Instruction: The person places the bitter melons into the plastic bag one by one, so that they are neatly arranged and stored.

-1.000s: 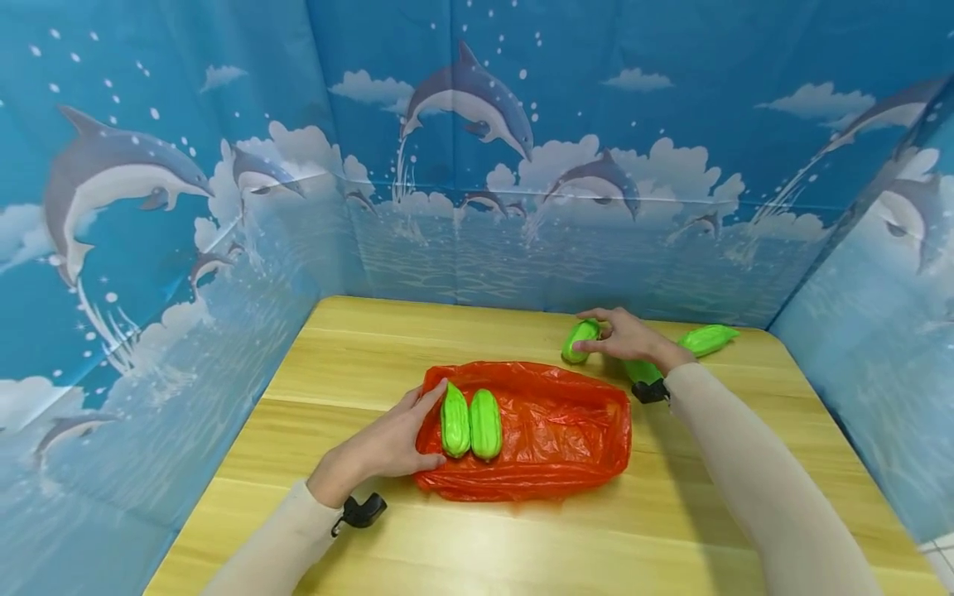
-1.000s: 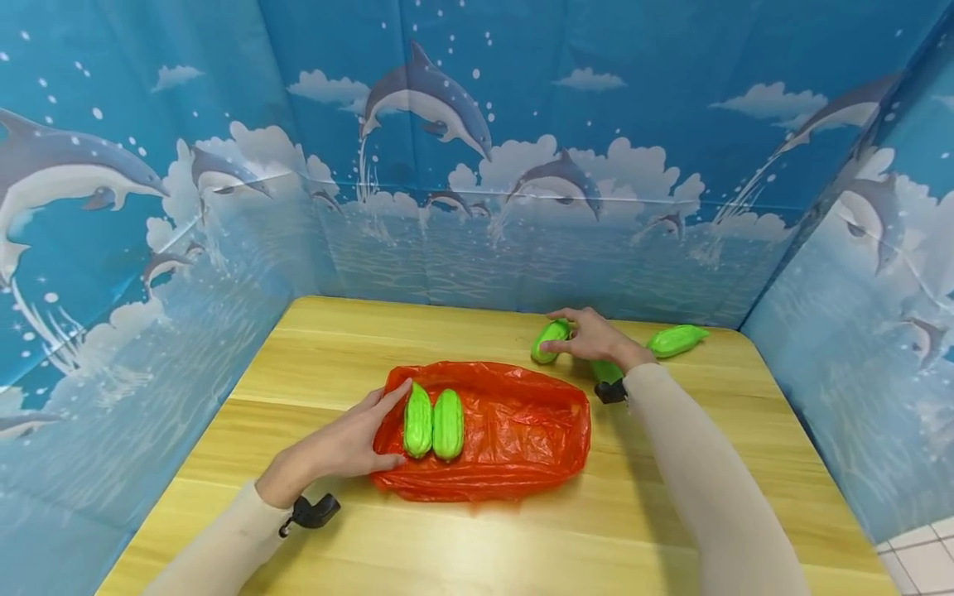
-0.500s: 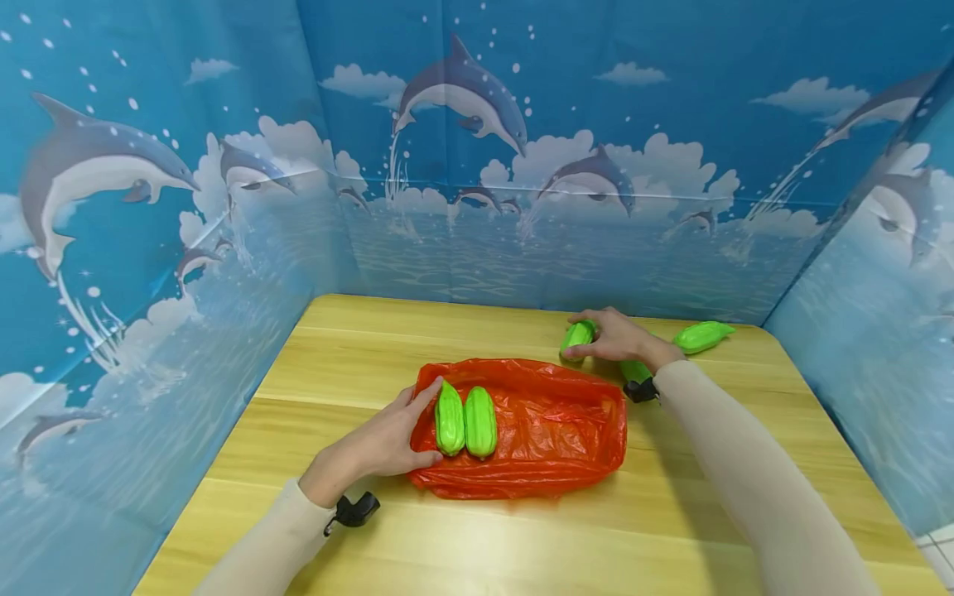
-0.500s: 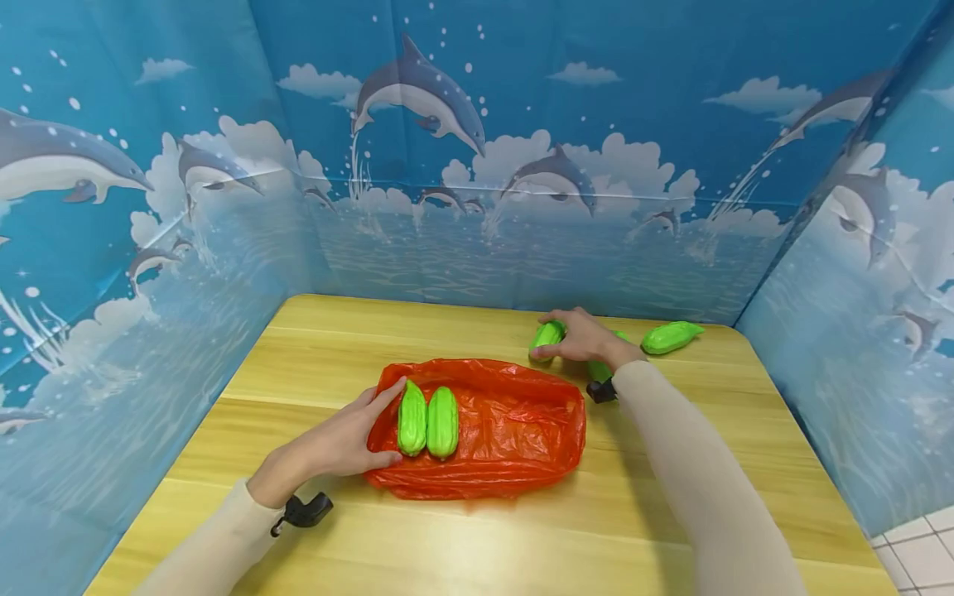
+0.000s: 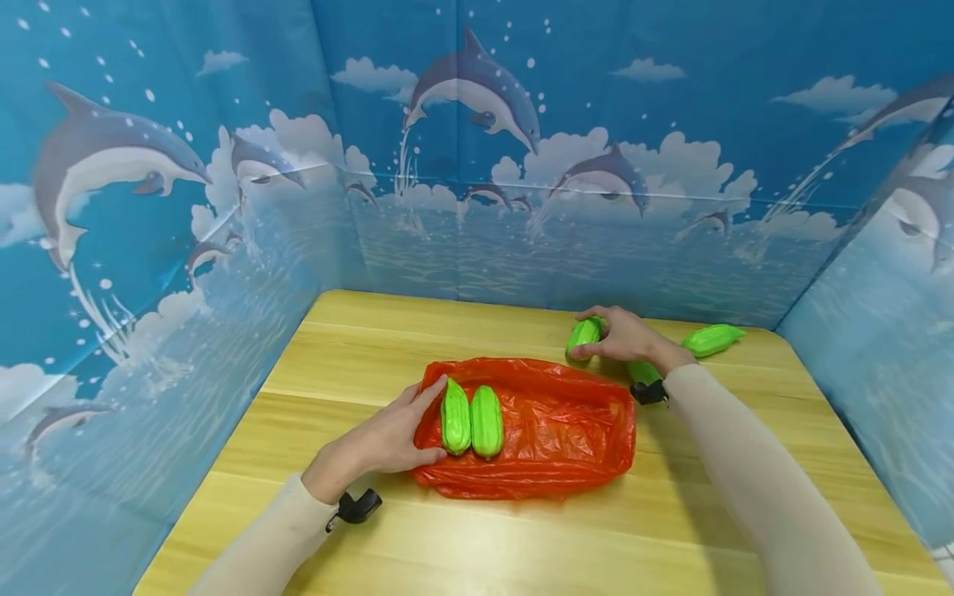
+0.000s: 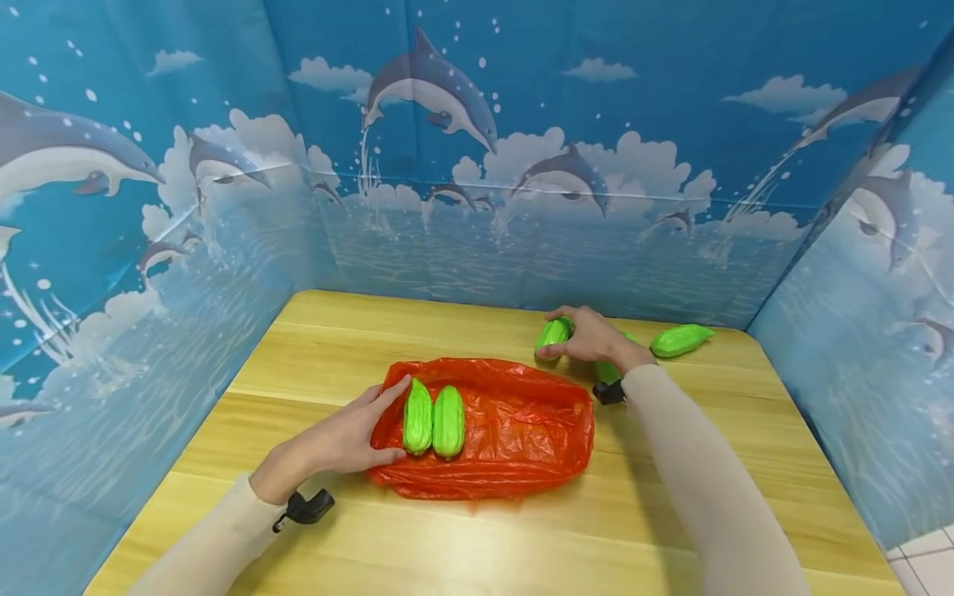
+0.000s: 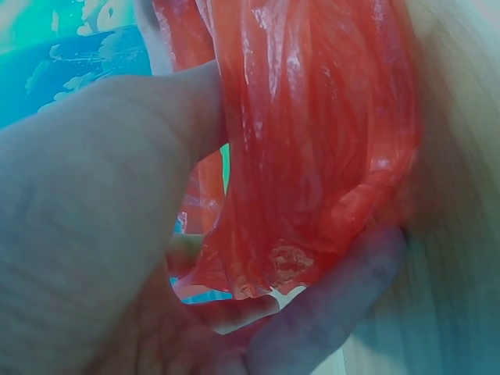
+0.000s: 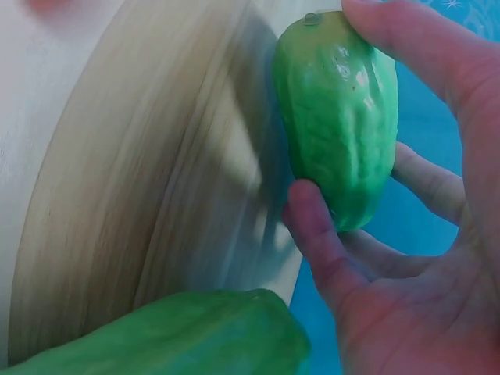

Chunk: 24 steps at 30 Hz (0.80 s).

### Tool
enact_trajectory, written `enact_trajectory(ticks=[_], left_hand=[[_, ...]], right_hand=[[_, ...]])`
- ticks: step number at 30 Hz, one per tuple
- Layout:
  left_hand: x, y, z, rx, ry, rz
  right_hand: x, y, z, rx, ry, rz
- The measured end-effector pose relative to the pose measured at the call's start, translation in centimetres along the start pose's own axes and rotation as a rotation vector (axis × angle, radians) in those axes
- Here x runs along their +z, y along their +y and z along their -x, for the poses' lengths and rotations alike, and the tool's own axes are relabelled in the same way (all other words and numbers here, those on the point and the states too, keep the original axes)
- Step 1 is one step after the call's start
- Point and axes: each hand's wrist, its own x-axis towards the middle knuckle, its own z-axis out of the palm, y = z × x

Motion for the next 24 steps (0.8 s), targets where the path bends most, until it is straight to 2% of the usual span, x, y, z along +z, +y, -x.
enact_trajectory(ticks=[6, 16, 24], left_hand=[[0.0, 0.3, 0.2, -0.005, 0.004, -0.003], [-0.2, 0.5, 0.1, -0.009, -0.001, -0.008], [0.0, 0.6, 0.2, -0.004, -0.002, -0.012]], right_hand=[[-0.3, -0.3, 0.6, 0.007, 0.022, -0.019], [-0.6, -1.0, 2.3, -0.029, 0.038, -0.132], [-0.7, -1.4, 3.9, -0.037, 0.06, -0.157]])
